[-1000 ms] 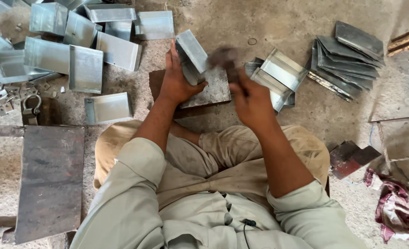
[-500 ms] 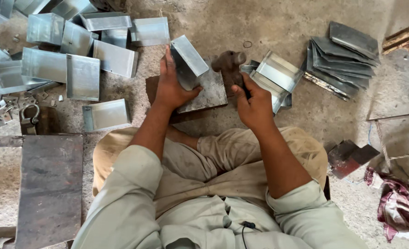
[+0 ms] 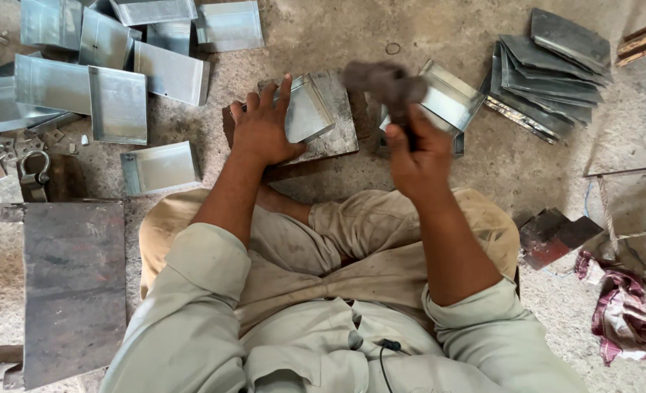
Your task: The person sits cross-legged on the floor and repeatedly hammers small rectangular metal boxes on a metal anvil to shape them. They pick up each box, position it on the anvil, strike it with a hammer, and then place the finished box into a stack.
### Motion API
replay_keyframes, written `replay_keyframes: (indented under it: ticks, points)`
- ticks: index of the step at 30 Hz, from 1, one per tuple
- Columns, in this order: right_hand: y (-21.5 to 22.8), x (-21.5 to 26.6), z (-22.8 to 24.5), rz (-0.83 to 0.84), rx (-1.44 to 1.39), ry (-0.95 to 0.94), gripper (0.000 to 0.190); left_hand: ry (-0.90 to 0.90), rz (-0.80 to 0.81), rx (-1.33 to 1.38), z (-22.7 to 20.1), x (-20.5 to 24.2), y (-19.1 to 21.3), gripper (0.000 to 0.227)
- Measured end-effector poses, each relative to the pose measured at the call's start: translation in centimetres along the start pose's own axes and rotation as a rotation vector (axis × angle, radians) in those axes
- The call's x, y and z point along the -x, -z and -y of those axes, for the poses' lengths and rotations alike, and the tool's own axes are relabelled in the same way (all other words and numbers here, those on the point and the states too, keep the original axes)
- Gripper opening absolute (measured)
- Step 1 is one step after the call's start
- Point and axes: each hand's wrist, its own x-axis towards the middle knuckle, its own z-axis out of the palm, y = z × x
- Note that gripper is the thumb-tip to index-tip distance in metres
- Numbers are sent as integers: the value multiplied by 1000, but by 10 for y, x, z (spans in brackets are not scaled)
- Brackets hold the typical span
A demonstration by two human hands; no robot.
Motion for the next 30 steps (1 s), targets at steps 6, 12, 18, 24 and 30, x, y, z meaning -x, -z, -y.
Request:
replay_keyframes:
  ticks: [6, 12, 18, 24, 30]
  points:
    - [-31, -6, -29, 313, 398, -255, 36, 2, 10, 18, 0, 1, 3, 138]
    - [-14, -9, -61, 107, 109, -411, 40, 135, -172, 127, -7, -3, -21, 114]
    - [-16, -14, -73, 33, -172, -734, 33, 288, -148, 38, -34, -10, -30, 106]
    - [-11, -15, -70, -41, -293, -750, 34, 138, 325, -162, 4, 7, 14, 126]
    - [-12, -16, -64, -55, -294, -733, 32, 525, 275, 233, 30, 6, 20, 57]
